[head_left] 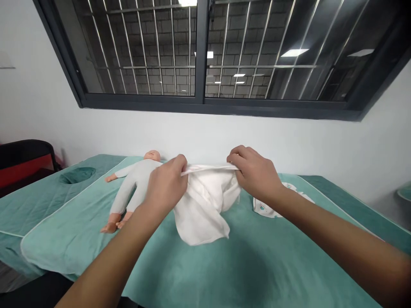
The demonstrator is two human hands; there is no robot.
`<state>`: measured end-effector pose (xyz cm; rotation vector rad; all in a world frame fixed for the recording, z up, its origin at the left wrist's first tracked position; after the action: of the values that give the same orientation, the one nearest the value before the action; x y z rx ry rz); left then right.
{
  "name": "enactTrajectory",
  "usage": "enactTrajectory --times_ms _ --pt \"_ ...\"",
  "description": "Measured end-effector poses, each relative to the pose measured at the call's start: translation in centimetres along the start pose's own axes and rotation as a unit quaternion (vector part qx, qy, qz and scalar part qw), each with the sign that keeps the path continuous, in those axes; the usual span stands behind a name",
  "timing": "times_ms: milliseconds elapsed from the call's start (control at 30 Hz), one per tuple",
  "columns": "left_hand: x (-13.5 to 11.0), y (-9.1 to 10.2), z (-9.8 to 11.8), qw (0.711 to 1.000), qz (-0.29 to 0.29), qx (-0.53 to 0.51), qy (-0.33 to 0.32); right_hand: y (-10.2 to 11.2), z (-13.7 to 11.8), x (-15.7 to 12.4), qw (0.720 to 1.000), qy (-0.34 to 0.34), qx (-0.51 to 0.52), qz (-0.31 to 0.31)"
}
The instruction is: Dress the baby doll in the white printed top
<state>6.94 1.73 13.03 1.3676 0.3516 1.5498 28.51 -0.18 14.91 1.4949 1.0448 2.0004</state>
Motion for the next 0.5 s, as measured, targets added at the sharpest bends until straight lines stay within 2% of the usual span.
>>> enactTrajectory --times_ms 67,133,267,367,500 --pt "0.0 0.3 -0.5 0.996 0.039 0.078 0.014 -0.7 1.3 -0.2 1.000 -0.021 0.015 -0.017" --pt "-0.2 0.3 -0.8 0.990 0.047 0.135 0.018 -1.9 2.7 -0.9 0.995 -0.065 0.062 -0.054" --pt "-0.8 0.1 -1.1 0.973 0.085 0.216 -0.003 -3.6 4.2 -2.6 0.983 -0.118 0.109 -0.090" --pt "-0.9 -0.2 -1.7 0.971 0.112 0.211 -0.020 -4.1 5.4 -3.5 0.968 -0.184 0.140 -0.102" --pt "-0.3 -0.8 -3.5 0.988 0.096 0.117 -0.017 -4.7 7.3 -4.4 0.933 -0.264 0.198 -0.142"
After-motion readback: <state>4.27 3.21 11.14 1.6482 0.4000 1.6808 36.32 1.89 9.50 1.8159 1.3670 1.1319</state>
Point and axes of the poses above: each hand's wrist, its own x-axis towards the middle knuckle, its own y-axis out of the back of the hand, z = x × y, the point moved 5 cm from there along x, towards the middle knuckle, and after that the axes turned 2 degrees about z, right-handed, at the moved point
